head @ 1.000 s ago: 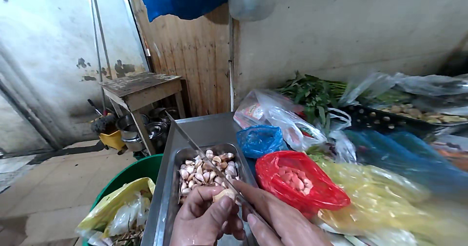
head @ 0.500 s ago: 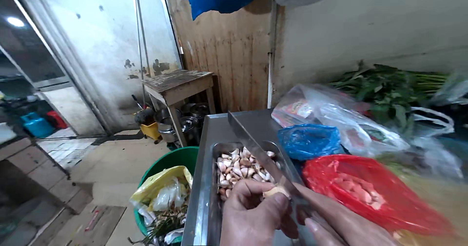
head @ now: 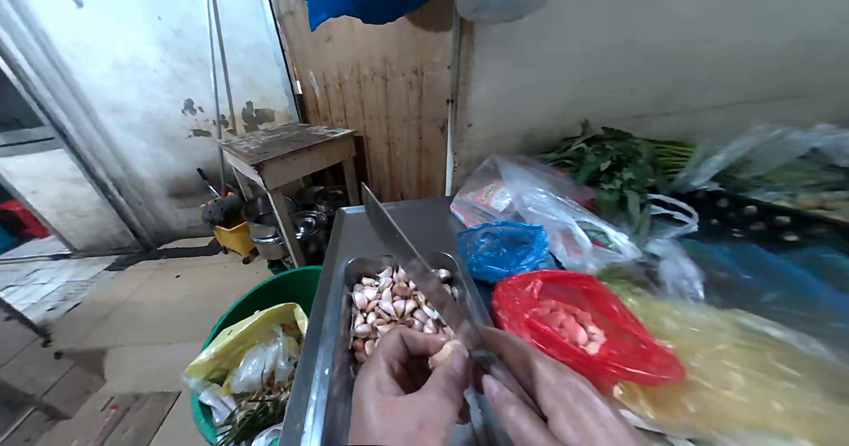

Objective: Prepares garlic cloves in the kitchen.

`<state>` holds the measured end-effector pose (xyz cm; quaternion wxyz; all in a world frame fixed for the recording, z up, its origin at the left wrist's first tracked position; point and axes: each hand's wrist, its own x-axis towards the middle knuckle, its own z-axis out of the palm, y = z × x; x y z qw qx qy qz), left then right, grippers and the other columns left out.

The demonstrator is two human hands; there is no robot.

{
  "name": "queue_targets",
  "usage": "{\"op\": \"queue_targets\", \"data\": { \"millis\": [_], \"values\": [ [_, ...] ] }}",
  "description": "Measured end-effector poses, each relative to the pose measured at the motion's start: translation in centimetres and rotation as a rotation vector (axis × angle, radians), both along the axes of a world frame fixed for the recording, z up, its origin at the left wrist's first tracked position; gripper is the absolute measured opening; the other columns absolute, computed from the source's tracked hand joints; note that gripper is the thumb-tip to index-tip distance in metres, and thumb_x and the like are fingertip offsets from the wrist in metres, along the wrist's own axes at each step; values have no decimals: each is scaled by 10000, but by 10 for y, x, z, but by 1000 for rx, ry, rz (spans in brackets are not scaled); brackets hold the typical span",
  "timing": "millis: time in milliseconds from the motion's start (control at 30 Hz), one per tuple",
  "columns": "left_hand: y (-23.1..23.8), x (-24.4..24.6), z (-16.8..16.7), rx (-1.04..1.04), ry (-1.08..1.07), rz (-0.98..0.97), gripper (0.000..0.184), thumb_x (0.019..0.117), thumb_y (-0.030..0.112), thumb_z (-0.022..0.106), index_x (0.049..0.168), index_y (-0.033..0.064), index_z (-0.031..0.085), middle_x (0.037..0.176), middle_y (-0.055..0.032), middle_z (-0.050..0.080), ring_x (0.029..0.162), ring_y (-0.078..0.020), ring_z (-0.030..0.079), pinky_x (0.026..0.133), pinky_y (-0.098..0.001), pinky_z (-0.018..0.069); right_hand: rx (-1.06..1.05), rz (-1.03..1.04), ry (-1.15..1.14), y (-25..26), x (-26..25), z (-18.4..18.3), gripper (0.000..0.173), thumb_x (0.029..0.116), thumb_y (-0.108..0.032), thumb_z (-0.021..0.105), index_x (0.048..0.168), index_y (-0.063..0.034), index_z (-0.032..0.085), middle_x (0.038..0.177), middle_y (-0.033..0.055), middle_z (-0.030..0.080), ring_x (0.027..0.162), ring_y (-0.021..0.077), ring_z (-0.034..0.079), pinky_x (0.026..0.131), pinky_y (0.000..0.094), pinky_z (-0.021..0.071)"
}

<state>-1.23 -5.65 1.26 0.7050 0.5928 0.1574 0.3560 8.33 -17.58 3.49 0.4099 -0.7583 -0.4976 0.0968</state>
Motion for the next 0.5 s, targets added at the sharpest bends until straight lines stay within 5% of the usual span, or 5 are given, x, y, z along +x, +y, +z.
{"op": "queue_targets", "data": {
  "millis": [400,500],
  "values": [
    [7,0,-9,131,-17,-88,148,1012,23,567,1121,-6,663,907,8,725,732,-87,707,678,-276,623,1,-83,10,3,8,-2,335,1009,-119,463,1291,-17,612,1012,146,690,854,237,670,768,416,551],
    [7,-1,-11,188,10,-62,162,1014,16,556,1134,-20,658,921,-5,726,730,-86,705,675,-271,624,-11,-77,31,6,9,-5,342,1016,-156,461,1300,-39,611,1065,138,694,934,233,680,821,420,552]
  ]
}}
